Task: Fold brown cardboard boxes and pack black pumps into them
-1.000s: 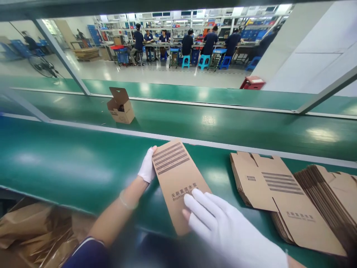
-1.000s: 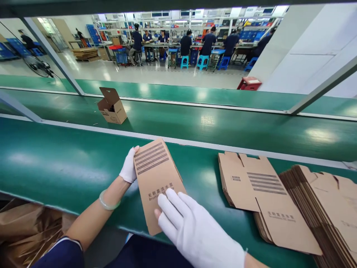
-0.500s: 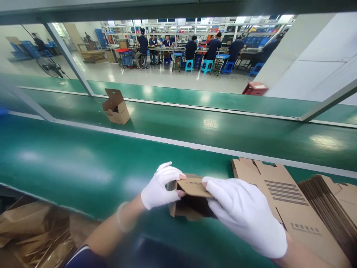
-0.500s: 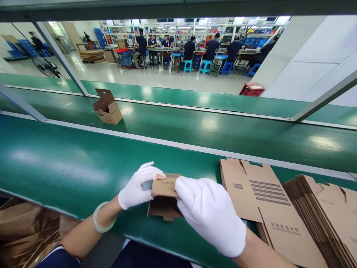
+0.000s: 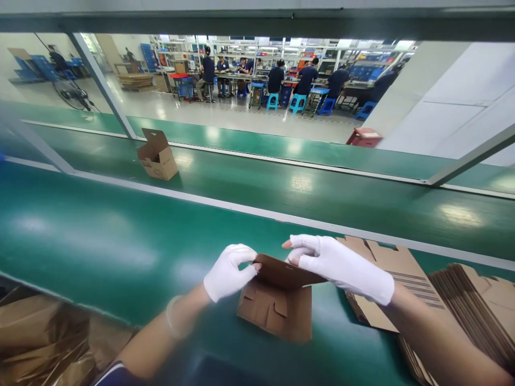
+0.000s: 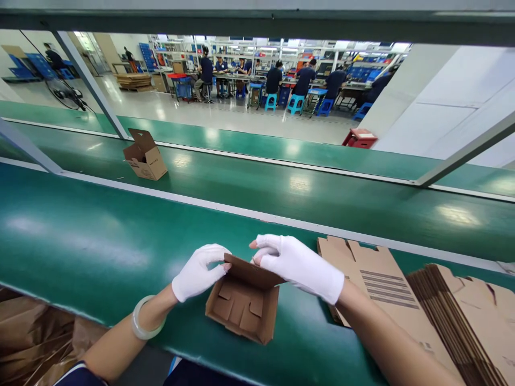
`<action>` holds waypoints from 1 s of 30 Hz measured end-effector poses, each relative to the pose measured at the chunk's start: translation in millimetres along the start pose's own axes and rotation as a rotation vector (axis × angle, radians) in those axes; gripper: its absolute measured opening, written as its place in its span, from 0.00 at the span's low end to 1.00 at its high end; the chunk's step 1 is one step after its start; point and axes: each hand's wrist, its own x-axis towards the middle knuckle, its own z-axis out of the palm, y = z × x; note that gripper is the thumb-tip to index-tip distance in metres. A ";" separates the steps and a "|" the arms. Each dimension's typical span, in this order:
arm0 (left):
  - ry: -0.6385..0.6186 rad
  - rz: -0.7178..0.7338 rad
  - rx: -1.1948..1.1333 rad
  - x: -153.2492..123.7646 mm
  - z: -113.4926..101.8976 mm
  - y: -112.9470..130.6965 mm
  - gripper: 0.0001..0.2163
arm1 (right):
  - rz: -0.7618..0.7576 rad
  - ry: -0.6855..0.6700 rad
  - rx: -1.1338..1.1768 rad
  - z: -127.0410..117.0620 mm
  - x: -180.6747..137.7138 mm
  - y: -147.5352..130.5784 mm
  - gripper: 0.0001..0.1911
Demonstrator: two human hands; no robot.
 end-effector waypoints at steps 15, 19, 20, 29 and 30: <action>0.235 -0.108 0.016 21.3 -24.8 -36.5 0.11 | -0.128 0.806 0.041 -46.2 75.0 29.0 0.19; 0.320 -0.182 -0.038 33.0 -42.0 -63.9 0.17 | -0.005 0.921 -0.195 -48.2 80.7 49.3 0.21; 0.313 -0.183 -0.065 33.7 -45.1 -68.9 0.18 | -0.036 0.880 -0.220 -40.6 75.8 50.4 0.18; 0.122 -0.098 -0.340 36.0 -37.0 -69.0 0.24 | -0.342 0.621 -0.416 -11.4 70.8 -11.4 0.15; 0.106 -0.098 -0.343 37.7 -35.9 -68.4 0.23 | -0.302 0.517 -0.386 -19.3 80.7 -18.3 0.16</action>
